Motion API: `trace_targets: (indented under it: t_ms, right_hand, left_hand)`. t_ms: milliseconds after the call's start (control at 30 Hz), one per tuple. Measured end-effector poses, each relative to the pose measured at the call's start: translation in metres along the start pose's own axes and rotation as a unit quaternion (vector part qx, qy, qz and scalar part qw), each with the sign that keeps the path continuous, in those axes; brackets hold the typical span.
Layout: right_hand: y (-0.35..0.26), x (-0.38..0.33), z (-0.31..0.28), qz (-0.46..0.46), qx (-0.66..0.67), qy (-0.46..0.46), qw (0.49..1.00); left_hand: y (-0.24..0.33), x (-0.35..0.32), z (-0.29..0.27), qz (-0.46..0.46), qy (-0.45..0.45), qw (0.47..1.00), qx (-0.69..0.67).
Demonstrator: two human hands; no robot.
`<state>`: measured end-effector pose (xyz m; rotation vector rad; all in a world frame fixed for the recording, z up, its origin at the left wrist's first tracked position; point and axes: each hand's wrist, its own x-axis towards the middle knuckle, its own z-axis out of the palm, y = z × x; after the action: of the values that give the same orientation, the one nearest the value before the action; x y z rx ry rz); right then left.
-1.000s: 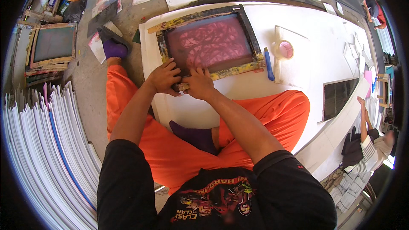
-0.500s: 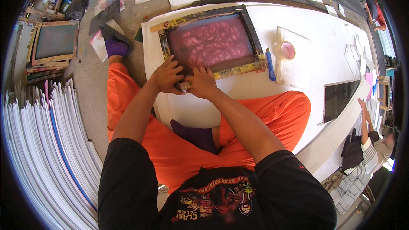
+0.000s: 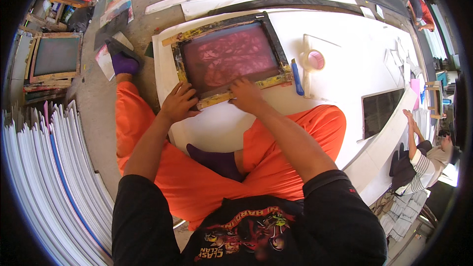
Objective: The person sits cross-legged on the floor and applies masking tape to the edges of a rectangular screen frame. They repeatedly tear strips of tape and press them onto the frame's perimeter, smoothing them down with their fingers.
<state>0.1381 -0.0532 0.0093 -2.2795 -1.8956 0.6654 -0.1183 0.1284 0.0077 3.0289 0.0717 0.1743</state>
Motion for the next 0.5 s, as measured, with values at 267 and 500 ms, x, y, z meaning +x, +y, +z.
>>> trace_targets:
  t_ms: [267,500]
  right_hand:
    - [0.106,-0.036,-0.063,0.048,-0.206,-0.058,0.976]
    - [0.127,-0.032,-0.102,0.142,-0.056,0.096,0.984]
  left_hand:
    - [0.009,0.002,0.003,-0.04,-0.002,0.999,-0.006]
    - [0.014,0.002,0.002,-0.06,0.013,0.998,-0.03]
